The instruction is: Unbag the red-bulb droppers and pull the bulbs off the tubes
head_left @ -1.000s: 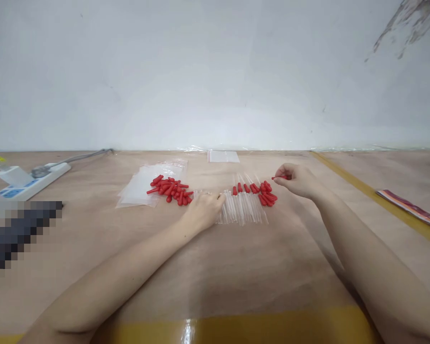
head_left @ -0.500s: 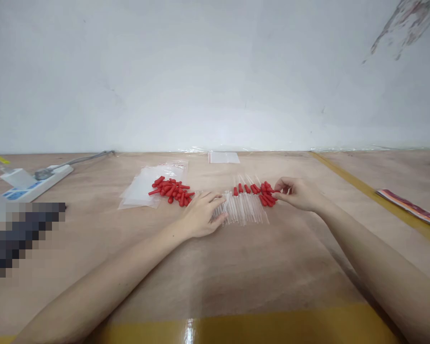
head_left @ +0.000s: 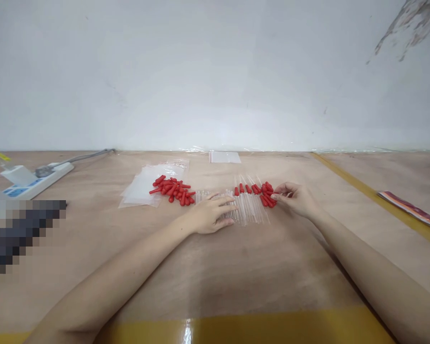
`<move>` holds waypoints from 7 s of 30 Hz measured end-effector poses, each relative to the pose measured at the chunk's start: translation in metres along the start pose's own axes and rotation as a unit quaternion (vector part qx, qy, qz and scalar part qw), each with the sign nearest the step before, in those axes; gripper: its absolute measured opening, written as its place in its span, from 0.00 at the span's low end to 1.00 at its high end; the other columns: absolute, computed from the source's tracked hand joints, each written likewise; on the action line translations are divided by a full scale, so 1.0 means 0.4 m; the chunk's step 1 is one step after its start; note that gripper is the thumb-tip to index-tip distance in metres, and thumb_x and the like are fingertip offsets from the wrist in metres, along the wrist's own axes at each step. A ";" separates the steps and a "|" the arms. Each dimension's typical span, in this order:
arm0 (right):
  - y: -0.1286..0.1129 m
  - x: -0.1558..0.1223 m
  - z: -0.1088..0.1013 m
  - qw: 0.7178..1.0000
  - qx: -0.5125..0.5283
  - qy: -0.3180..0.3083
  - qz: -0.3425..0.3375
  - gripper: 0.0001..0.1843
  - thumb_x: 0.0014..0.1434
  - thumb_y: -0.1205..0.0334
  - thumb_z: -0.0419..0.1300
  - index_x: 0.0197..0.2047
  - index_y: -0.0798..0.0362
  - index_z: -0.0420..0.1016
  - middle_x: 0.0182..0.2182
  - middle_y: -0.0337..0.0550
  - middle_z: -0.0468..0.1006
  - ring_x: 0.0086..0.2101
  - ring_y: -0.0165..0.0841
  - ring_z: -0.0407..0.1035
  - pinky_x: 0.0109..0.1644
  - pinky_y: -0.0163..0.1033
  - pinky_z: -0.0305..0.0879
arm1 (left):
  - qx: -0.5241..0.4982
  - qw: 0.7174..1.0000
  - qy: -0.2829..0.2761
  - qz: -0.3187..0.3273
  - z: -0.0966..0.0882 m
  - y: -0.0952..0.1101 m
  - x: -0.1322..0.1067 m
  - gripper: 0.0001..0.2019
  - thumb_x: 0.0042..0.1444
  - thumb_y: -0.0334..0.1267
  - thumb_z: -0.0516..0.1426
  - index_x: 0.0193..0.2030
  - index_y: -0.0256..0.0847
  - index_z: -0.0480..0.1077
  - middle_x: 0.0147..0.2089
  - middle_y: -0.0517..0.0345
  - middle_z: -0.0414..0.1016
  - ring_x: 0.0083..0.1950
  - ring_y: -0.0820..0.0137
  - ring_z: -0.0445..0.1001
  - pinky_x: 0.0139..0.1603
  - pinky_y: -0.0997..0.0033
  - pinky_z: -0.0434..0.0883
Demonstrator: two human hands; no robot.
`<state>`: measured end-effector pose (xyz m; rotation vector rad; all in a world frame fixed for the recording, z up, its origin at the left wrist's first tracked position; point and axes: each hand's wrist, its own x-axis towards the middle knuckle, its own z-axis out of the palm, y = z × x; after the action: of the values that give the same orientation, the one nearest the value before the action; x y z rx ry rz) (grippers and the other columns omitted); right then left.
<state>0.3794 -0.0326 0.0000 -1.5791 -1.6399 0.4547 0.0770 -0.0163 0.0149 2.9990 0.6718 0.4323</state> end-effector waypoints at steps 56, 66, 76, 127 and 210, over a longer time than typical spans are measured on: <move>-0.228 0.201 0.057 0.989 -0.134 -0.049 0.025 0.12 0.56 0.55 0.51 0.28 0.54 0.64 0.27 0.41 0.71 0.29 0.28 0.65 0.31 0.32 0.58 | 0.008 0.980 0.185 -0.078 0.014 -0.027 -0.105 0.14 0.58 0.39 0.50 0.49 0.40 0.66 0.48 0.49 0.66 0.50 0.63 0.63 0.52 0.58 0.61; -0.321 0.005 0.207 0.944 -0.100 -0.145 -0.279 0.08 0.59 0.57 0.50 0.34 0.53 0.63 0.24 0.38 0.70 0.25 0.27 0.62 0.30 0.33 0.55 | 0.167 0.930 0.309 -0.106 -0.018 -0.036 -0.093 0.14 0.57 0.36 0.52 0.50 0.47 0.67 0.49 0.53 0.71 0.52 0.61 0.65 0.55 0.51 0.55; -0.232 -0.021 0.193 0.933 -0.079 -0.063 -0.345 0.10 0.59 0.59 0.52 0.41 0.53 0.70 0.34 0.44 0.76 0.34 0.31 0.68 0.39 0.37 0.56 | 0.196 0.942 0.258 -0.084 -0.024 -0.068 -0.121 0.08 0.57 0.35 0.52 0.40 0.47 0.71 0.32 0.63 0.77 0.37 0.69 0.70 0.57 0.48 0.50; -0.309 -0.031 0.187 0.912 0.119 -0.368 -0.138 0.20 0.56 0.49 0.51 0.24 0.56 0.70 0.20 0.35 0.65 0.23 0.24 0.55 0.30 0.33 0.51 | 0.342 0.910 0.230 0.036 -0.060 0.005 -0.082 0.09 0.57 0.29 0.47 0.32 0.43 0.66 0.23 0.65 0.66 0.29 0.73 0.62 0.36 0.66 0.52; -0.176 0.163 0.085 0.949 -0.263 -0.124 0.123 0.14 0.41 0.51 0.60 0.17 0.53 0.72 0.18 0.43 0.74 0.20 0.30 0.65 0.22 0.35 0.56 | 0.043 0.970 0.227 -0.074 -0.002 -0.024 -0.145 0.06 0.53 0.36 0.53 0.33 0.40 0.72 0.37 0.53 0.69 0.39 0.68 0.65 0.41 0.64 0.65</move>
<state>0.3135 0.0273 0.0495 -2.2153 -1.8632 0.3709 0.0225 -0.0322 -0.0005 2.9135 0.9540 1.1243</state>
